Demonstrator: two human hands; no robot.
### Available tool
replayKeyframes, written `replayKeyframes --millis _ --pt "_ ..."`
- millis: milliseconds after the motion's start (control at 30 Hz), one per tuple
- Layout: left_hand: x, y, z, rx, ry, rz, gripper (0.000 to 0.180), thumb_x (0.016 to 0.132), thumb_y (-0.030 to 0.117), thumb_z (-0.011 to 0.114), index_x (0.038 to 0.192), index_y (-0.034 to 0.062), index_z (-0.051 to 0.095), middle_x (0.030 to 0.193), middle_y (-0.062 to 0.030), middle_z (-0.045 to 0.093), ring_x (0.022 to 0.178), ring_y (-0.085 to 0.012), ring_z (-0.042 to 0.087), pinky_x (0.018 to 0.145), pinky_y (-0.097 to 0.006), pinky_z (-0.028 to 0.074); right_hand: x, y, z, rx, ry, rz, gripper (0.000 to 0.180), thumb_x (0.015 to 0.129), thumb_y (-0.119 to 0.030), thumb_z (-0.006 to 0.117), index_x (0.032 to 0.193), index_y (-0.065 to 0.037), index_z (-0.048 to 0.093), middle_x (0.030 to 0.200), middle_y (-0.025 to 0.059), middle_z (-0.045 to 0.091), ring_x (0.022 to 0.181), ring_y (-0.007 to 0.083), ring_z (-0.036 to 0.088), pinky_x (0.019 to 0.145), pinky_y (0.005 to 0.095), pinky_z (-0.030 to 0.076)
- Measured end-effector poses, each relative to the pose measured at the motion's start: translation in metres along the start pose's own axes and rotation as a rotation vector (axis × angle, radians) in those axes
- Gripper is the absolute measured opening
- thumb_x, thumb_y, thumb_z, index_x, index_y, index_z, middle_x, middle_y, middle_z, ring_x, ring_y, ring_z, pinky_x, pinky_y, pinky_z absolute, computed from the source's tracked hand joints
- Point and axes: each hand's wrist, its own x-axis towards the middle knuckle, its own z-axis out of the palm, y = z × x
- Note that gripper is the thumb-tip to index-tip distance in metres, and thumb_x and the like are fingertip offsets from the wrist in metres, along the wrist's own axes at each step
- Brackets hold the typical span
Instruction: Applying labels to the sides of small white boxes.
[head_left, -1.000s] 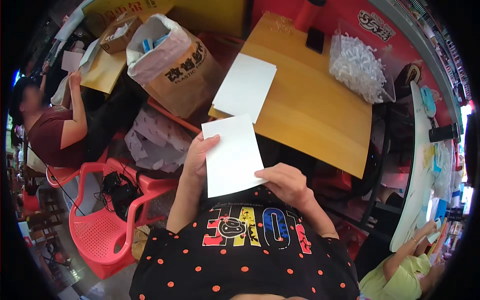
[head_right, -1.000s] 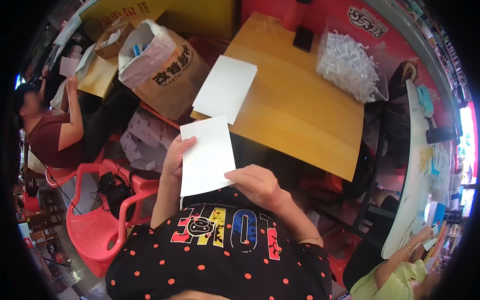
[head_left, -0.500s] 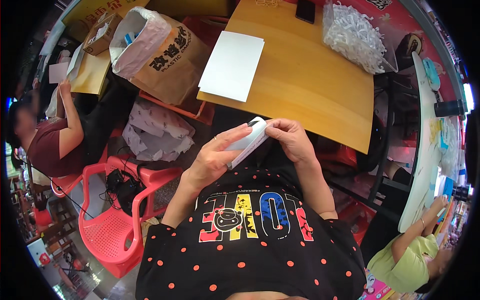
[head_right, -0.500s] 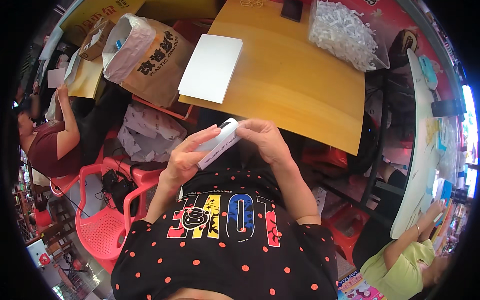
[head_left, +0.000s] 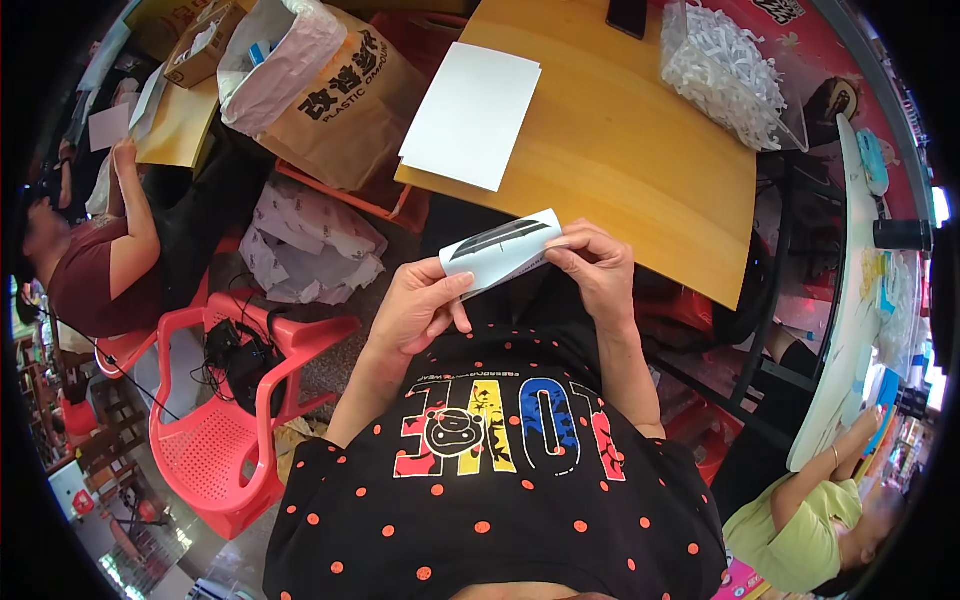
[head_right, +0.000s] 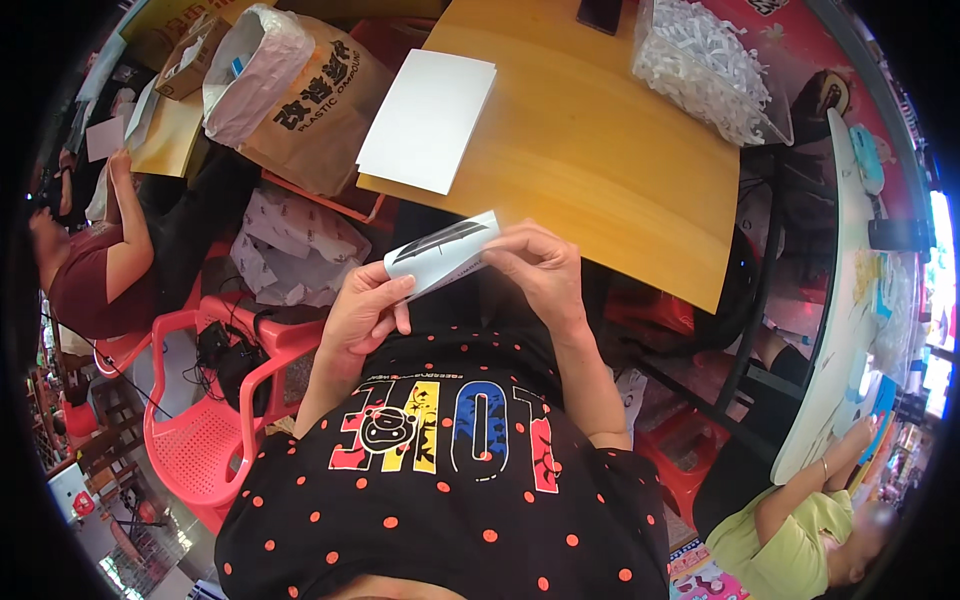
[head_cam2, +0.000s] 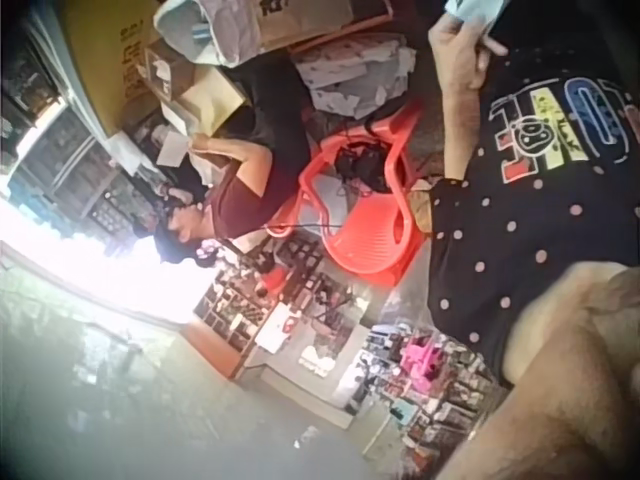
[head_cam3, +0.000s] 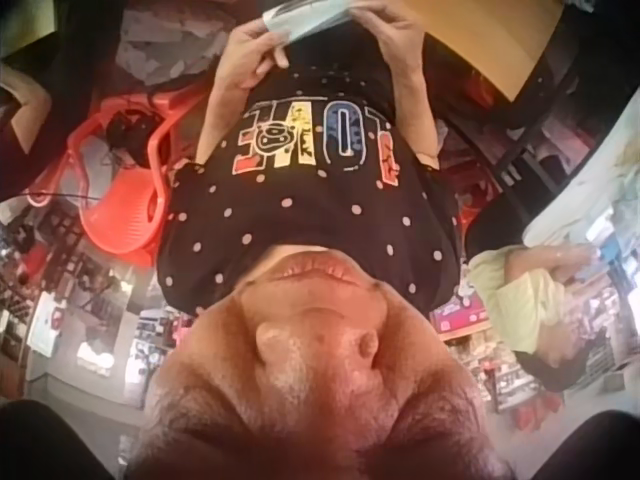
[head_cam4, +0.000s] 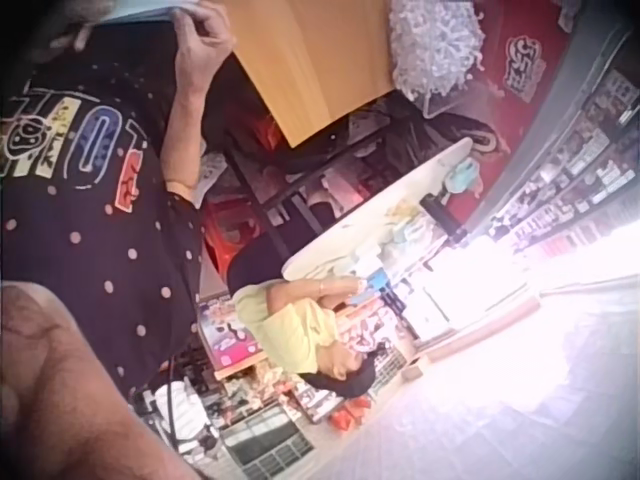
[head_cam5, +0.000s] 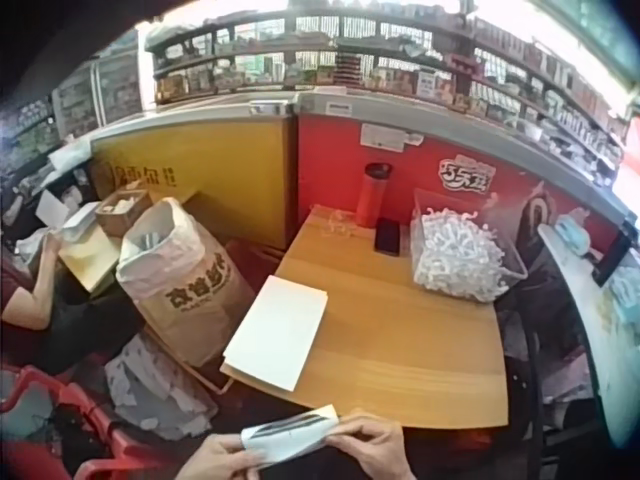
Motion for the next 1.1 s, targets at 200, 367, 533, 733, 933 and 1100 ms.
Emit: replayKeyframes --millis 200,367,533,733,933,1100 --pt "0.007 -0.013 -0.001 0.024 -0.001 0.026 0.023 0.090 0.005 0.057 0.110 -0.0070 0.061 0.095 -0.0189 0.067 0.070 -0.0207 0.070 0.051 -0.022 0.052 -0.002 0.014 0.005 0.234 0.165 0.184 0.007 0.077 0.004 0.072 0.079 0.001 0.066 0.079 0.0066 0.067 0.073 0.0102 0.062 0.068 0.0215 0.050" --pt "0.009 -0.013 0.005 -0.194 -0.048 0.121 0.028 0.090 0.001 0.052 0.116 -0.0068 0.059 0.108 -0.0208 0.065 0.097 -0.0281 0.067 0.084 -0.033 0.056 -0.002 0.019 0.006 0.267 0.186 0.220 0.012 0.076 0.004 0.073 0.075 0.000 0.063 0.078 0.0084 0.067 0.071 0.0105 0.062 0.068 0.0221 0.050" --pt "0.010 -0.023 0.012 0.075 0.089 0.257 0.025 0.088 0.001 0.059 0.112 -0.0065 0.063 0.102 -0.0163 0.067 0.092 -0.0221 0.068 0.081 -0.030 0.056 -0.001 0.020 0.008 0.339 0.188 0.243 0.013 0.075 0.004 0.074 0.077 -0.001 0.062 0.079 0.0081 0.067 0.070 0.0107 0.062 0.068 0.0227 0.051" --pt "0.017 -0.031 0.007 0.126 0.162 0.297 0.020 0.091 0.004 0.060 0.108 -0.0053 0.064 0.100 -0.0154 0.068 0.087 -0.0228 0.069 0.075 -0.029 0.057 0.000 0.019 0.008 0.367 0.157 0.343 0.010 0.077 0.004 0.071 0.083 0.000 0.064 0.083 0.0085 0.069 0.073 0.0119 0.064 0.073 0.0252 0.052" --pt "0.017 -0.033 0.006 0.119 0.165 0.278 0.021 0.093 0.008 0.058 0.109 -0.0056 0.063 0.100 -0.0168 0.068 0.084 -0.0233 0.070 0.071 -0.029 0.058 -0.004 0.032 0.002 0.397 0.106 0.339 0.008 0.078 0.003 0.071 0.084 0.001 0.065 0.082 0.0088 0.069 0.073 0.0123 0.064 0.074 0.0262 0.052" --pt "0.016 -0.032 0.005 0.080 0.162 0.252 0.024 0.094 0.011 0.057 0.110 -0.0061 0.063 0.099 -0.0165 0.068 0.084 -0.0228 0.070 0.066 -0.027 0.058 -0.002 0.036 0.007 0.422 0.110 0.346 0.007 0.079 0.002 0.071 0.083 0.000 0.065 0.080 0.0081 0.069 0.073 0.0119 0.064 0.073 0.0253 0.051"
